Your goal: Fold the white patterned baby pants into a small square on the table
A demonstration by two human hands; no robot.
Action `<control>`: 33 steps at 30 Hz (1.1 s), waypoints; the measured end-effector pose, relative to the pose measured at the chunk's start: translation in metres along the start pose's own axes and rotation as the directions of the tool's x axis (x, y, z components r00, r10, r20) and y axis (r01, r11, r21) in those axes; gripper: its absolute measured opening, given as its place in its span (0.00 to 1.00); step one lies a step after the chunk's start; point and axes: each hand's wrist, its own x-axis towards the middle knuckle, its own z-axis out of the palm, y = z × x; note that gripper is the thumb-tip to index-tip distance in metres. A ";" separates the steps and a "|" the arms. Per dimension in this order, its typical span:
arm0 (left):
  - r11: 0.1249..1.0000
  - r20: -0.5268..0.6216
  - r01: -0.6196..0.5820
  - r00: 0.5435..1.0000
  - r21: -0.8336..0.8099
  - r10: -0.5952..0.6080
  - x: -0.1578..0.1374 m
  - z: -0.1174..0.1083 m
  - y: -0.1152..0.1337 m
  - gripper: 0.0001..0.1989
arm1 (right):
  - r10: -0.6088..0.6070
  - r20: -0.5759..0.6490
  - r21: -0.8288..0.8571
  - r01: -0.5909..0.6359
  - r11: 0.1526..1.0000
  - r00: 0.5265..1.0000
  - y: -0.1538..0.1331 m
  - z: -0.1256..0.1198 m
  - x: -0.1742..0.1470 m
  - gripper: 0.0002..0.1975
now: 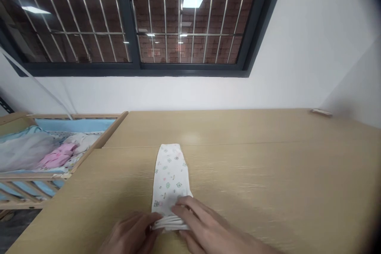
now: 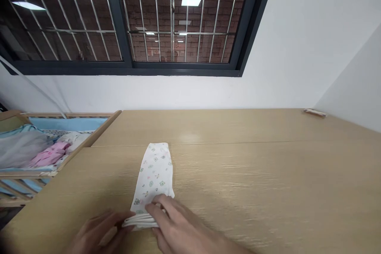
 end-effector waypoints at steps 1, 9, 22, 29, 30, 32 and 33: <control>0.999 -0.009 0.035 0.999 -0.013 -0.035 0.002 0.001 -0.003 0.09 | 0.000 0.010 0.024 0.000 1.000 1.000 0.002 0.000 0.000 0.24; 0.905 0.058 0.421 0.907 -0.064 -0.418 0.073 0.002 -0.051 0.15 | 0.211 -0.177 0.239 -0.166 0.957 0.961 0.061 -0.020 0.055 0.13; 0.828 0.033 0.507 0.848 0.239 -0.529 0.147 0.072 -0.121 0.14 | 0.491 -0.205 0.138 -0.471 0.871 0.847 0.183 0.001 0.167 0.11; 0.881 0.168 0.093 0.967 0.463 -0.190 0.077 0.088 -0.040 0.18 | -0.044 -0.118 -0.140 0.027 0.990 0.992 0.120 -0.002 0.136 0.23; 0.867 0.176 0.052 0.972 0.496 -0.159 0.064 0.093 -0.029 0.18 | -0.139 -0.018 -0.129 0.136 0.982 0.990 0.110 0.002 0.131 0.24; 0.855 0.194 0.022 0.971 0.519 -0.143 0.041 0.101 -0.016 0.17 | -0.257 0.158 -0.065 0.270 0.961 0.953 0.099 0.016 0.124 0.26; 0.854 0.198 0.023 0.969 0.519 -0.146 0.033 0.105 -0.014 0.17 | -0.274 0.225 -0.037 0.289 0.957 0.935 0.099 0.024 0.122 0.27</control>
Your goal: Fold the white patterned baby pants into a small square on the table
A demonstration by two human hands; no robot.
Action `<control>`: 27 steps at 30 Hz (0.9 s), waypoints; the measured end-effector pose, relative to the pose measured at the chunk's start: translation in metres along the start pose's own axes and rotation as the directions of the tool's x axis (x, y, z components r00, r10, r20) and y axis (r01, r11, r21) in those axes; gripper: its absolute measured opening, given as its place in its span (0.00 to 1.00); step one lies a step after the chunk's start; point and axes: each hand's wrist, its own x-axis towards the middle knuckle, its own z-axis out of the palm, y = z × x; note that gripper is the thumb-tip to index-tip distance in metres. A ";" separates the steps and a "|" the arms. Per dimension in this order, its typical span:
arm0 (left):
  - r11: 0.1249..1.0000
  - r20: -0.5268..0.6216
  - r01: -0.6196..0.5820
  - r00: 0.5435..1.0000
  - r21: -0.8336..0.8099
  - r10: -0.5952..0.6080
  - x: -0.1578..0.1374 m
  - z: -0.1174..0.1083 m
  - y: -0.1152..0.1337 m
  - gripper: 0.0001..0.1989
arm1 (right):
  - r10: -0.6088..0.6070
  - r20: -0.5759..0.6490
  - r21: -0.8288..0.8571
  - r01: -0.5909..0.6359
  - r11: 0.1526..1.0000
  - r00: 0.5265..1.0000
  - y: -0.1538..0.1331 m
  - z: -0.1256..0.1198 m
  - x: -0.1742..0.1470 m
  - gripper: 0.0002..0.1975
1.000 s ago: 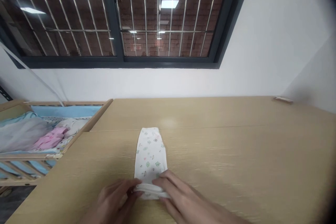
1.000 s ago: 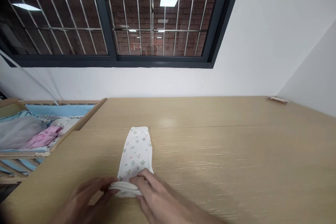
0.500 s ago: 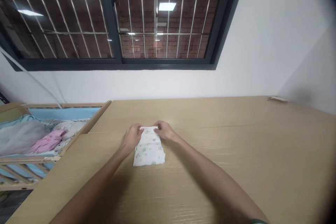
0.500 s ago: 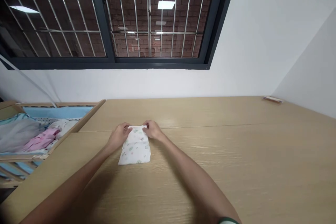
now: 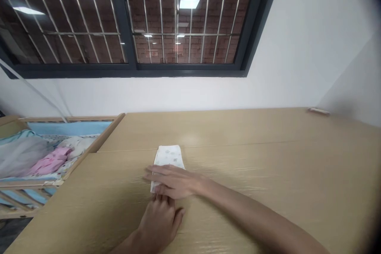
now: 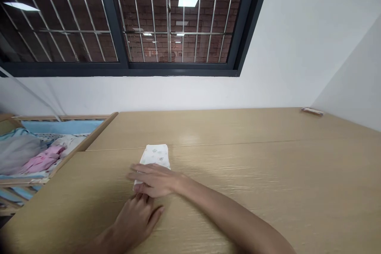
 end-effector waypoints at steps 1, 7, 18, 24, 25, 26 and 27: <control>1.000 -0.004 0.005 1.000 -0.004 -0.005 -0.005 0.004 0.002 0.17 | -0.002 0.053 0.016 0.001 1.000 0.999 0.002 0.008 0.001 0.28; 1.000 -0.172 0.009 0.985 0.011 -0.007 -0.011 0.022 -0.006 0.25 | 0.125 0.104 -0.039 -0.122 0.992 0.987 0.054 0.019 0.016 0.30; 0.999 -0.161 -0.033 0.986 0.038 0.039 -0.006 0.017 -0.011 0.23 | 0.208 -0.070 -0.245 -0.219 0.944 0.976 0.115 -0.003 0.039 0.30; 0.957 -0.143 -0.247 0.964 -0.152 0.226 0.010 -0.001 -0.079 0.10 | 0.225 -0.260 -0.197 -0.280 0.940 0.939 0.059 -0.021 0.003 0.24; 0.953 -0.127 -0.257 0.963 -0.159 0.238 0.012 -0.002 -0.090 0.09 | 0.235 -0.235 -0.165 -0.277 0.947 0.943 0.046 -0.023 -0.006 0.23; 0.948 -0.120 -0.270 0.960 -0.166 0.253 0.012 -0.001 -0.098 0.08 | 0.245 -0.192 -0.134 -0.272 0.953 0.951 0.034 -0.025 -0.016 0.24; 0.944 -0.122 -0.275 0.959 -0.184 0.256 0.013 0.000 -0.103 0.08 | 0.251 -0.139 -0.111 -0.267 0.957 0.958 0.023 -0.024 -0.025 0.26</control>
